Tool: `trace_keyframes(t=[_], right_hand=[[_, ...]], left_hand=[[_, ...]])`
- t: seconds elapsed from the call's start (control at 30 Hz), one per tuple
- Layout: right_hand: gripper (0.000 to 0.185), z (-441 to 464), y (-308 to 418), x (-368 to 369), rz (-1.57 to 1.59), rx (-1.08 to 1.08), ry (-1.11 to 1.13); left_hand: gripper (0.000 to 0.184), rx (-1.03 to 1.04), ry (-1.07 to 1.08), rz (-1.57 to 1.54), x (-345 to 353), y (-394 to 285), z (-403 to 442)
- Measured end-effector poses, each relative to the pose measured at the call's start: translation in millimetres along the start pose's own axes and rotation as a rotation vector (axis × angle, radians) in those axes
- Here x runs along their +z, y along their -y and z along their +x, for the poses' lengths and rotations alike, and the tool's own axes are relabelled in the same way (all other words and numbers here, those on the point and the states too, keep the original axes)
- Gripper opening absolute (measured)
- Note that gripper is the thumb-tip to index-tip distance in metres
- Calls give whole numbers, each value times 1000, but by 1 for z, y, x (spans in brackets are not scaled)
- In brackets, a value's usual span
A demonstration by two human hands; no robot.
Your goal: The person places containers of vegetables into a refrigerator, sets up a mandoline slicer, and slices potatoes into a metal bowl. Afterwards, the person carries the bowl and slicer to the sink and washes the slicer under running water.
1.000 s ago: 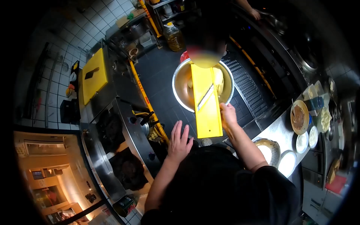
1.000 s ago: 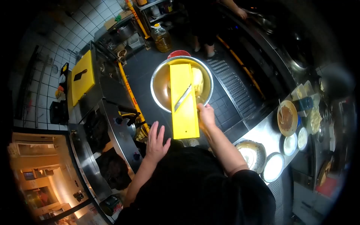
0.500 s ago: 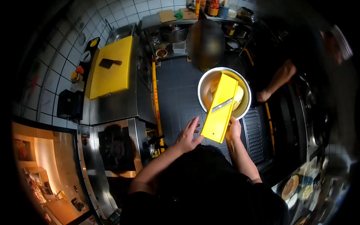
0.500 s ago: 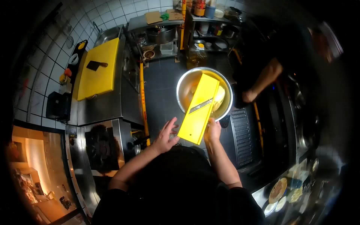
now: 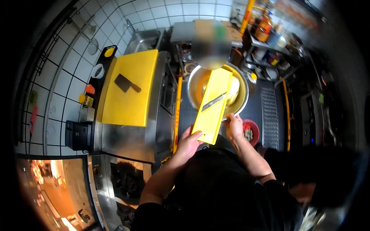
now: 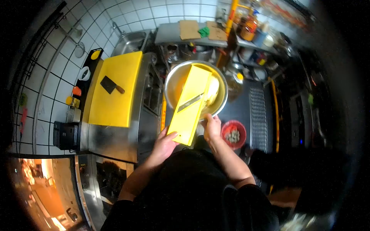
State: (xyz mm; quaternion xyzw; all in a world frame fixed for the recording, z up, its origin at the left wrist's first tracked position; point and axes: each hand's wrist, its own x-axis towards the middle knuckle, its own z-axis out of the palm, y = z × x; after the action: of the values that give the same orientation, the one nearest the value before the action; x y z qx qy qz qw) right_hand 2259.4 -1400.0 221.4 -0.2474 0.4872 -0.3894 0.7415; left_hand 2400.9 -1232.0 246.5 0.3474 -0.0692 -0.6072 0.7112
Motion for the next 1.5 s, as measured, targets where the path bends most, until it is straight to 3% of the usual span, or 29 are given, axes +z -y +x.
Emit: trace_keyframes(t=[0.13, 0.43, 0.73, 0.77, 0.9, 1.0, 1.1, 1.2, 1.3, 1.5], right_hand=[[14, 89, 21, 64, -113, 109, 192], [15, 214, 36, 231, -299, 294, 389], [14, 327, 10, 370, -406, 308, 404], [17, 323, 20, 396, -419, 279, 326], [14, 384, 15, 459, -517, 214, 380], [15, 437, 4, 513, -527, 207, 413], [15, 498, -15, 573, -825, 177, 444], [14, 557, -61, 625, -724, 139, 473], [13, 587, -88, 677, -917, 213, 450], [22, 645, -140, 749, -1249, 337, 526]], left_hand=[[38, 144, -110, -24, 1, -54, 51], [46, 427, -445, -166, 0, -155, 122], [44, 652, -640, -273, -69, -287, 197], [43, 731, -658, -256, -80, -299, 206], [39, 813, -630, -262, -89, -353, 217], [41, 847, -735, -235, -94, -369, 228], [47, 812, -772, -292, -94, -380, 239], [46, 803, -894, -318, -97, -389, 261], [45, 782, -963, -250, -93, -420, 292], [43, 526, -1301, 26, -120, -512, 382]])
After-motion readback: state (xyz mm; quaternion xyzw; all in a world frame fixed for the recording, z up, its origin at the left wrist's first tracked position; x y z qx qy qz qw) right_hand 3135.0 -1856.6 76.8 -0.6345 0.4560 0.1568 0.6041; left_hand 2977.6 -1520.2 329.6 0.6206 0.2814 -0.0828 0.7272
